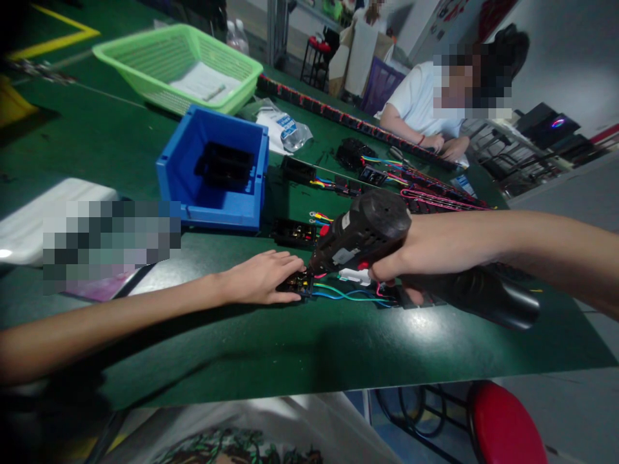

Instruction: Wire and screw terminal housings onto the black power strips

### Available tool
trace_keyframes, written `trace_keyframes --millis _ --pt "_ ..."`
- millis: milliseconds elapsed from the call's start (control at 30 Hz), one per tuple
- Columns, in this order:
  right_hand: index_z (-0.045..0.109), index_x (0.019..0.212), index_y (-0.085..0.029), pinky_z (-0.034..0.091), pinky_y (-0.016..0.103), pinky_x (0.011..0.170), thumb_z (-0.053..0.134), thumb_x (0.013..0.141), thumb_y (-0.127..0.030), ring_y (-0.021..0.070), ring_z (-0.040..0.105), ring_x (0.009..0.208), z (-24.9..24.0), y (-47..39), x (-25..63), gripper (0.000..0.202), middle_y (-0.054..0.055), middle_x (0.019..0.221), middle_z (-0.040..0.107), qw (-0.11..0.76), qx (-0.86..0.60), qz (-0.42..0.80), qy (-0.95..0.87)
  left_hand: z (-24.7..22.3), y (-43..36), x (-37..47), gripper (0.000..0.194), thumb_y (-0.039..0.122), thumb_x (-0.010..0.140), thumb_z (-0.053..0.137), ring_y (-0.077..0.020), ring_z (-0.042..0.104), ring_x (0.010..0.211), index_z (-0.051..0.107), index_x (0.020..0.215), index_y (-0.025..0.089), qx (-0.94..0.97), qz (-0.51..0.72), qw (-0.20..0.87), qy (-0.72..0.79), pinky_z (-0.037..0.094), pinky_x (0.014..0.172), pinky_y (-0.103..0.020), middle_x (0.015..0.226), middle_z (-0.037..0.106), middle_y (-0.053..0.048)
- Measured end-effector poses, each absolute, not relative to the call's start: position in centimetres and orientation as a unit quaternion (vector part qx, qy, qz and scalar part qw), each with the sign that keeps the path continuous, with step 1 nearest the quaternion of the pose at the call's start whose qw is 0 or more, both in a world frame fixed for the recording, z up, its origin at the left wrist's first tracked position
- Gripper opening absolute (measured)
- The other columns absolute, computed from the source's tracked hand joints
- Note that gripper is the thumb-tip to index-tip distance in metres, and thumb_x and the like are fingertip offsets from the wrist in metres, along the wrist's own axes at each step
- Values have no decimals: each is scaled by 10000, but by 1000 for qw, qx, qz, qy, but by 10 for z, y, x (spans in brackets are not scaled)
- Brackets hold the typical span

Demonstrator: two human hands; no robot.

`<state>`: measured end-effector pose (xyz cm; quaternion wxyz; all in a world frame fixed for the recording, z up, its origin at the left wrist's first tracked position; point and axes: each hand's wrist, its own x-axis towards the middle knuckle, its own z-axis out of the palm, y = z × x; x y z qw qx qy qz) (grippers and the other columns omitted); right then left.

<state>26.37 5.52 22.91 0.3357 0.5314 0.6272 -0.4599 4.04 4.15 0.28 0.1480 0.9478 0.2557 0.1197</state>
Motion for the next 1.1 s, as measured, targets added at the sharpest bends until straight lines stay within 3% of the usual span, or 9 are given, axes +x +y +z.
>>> trace_keyframes --millis 333,1100 --pt "585 641 -180 508 296 668 454 790 -457 178 614 660 232 59 263 341 33 674 653 385 527 -445 613 3 41 40 439 555 901 491 -255 613 941 488 1105 167 948 122 145 255 448 787 -355 1028 631 -75" --pt "612 656 -181 505 282 626 495 799 -455 176 611 640 230 59 265 331 36 666 657 366 529 -453 617 0 41 40 457 557 898 497 -261 618 958 480 1127 162 948 127 150 249 454 797 -358 1043 636 -84"
